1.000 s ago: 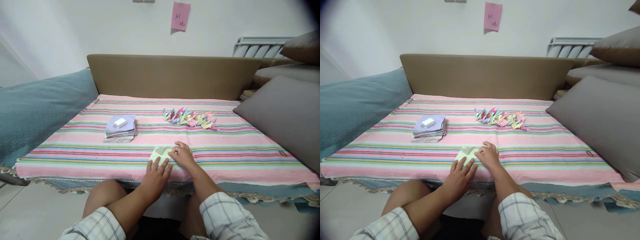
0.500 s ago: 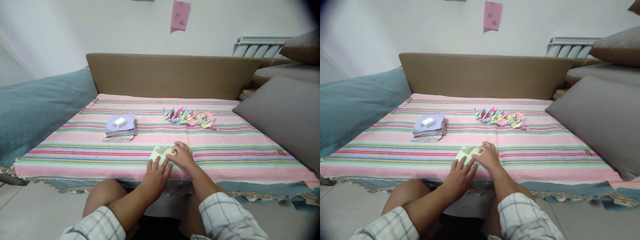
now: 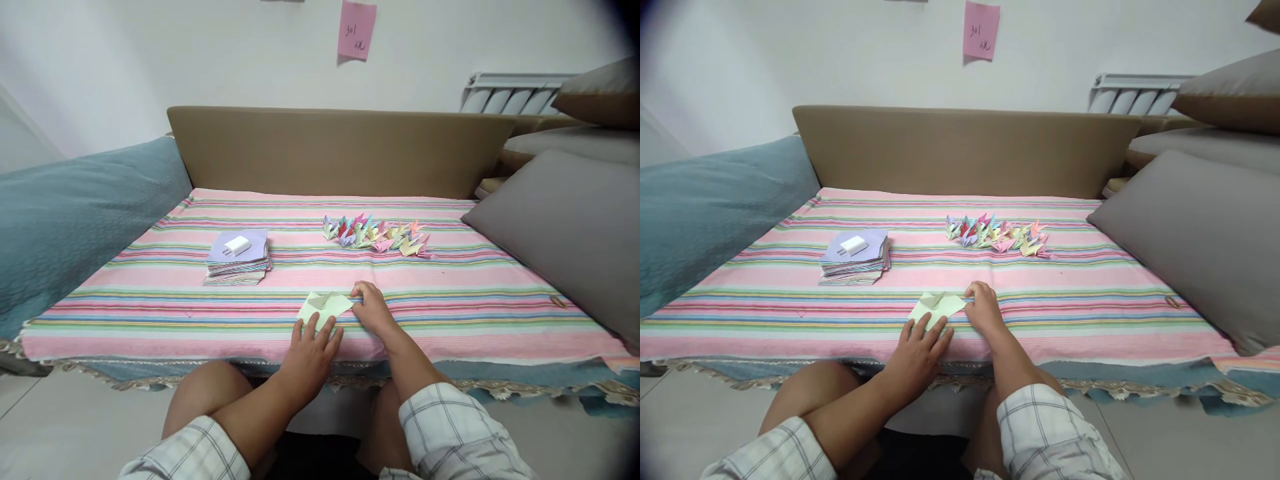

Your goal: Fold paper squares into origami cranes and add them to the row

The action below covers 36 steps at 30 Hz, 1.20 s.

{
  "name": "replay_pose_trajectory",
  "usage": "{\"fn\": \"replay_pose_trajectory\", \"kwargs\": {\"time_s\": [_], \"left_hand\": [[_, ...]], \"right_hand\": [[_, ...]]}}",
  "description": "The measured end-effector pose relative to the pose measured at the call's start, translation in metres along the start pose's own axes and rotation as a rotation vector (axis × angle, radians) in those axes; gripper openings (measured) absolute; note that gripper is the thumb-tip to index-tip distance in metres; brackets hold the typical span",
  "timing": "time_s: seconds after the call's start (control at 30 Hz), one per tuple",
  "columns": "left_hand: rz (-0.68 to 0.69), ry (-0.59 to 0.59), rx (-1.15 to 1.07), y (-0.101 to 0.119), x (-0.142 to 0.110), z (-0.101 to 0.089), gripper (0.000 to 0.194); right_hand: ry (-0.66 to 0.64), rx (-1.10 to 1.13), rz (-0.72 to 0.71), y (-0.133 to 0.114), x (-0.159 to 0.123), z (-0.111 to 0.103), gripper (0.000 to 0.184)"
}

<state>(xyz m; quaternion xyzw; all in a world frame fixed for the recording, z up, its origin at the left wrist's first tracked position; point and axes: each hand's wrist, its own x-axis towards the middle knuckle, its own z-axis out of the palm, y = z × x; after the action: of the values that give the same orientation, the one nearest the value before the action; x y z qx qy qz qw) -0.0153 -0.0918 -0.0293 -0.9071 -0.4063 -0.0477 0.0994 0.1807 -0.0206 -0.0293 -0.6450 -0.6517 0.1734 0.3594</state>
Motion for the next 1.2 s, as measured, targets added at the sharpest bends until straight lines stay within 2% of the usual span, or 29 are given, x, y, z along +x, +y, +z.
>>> {"fn": "replay_pose_trajectory", "kwargs": {"time_s": [0.1,0.2,0.3,0.4,0.63,1.2], "left_hand": [[0.000,-0.002,0.003,0.000,0.000,0.000,0.054],[0.004,-0.006,0.007,0.000,0.000,-0.001,0.054],[0.001,-0.016,0.001,0.000,-0.001,-0.001,0.056],[-0.005,-0.024,-0.015,0.000,-0.001,-0.002,0.058],[-0.014,-0.016,-0.057,0.001,-0.002,-0.005,0.062],[-0.001,0.010,-0.025,0.000,0.000,-0.001,0.050]], "right_hand": [[0.038,0.095,0.003,0.003,-0.001,-0.002,0.027],[0.019,0.144,-0.041,0.001,-0.005,-0.005,0.026],[-0.074,0.060,-0.062,-0.007,-0.010,-0.007,0.023],[-0.132,-0.020,-0.014,-0.016,-0.011,-0.008,0.024],[-0.116,-0.092,0.043,-0.024,-0.007,-0.003,0.022],[-0.140,-0.055,0.028,-0.017,-0.004,-0.002,0.013]]}}
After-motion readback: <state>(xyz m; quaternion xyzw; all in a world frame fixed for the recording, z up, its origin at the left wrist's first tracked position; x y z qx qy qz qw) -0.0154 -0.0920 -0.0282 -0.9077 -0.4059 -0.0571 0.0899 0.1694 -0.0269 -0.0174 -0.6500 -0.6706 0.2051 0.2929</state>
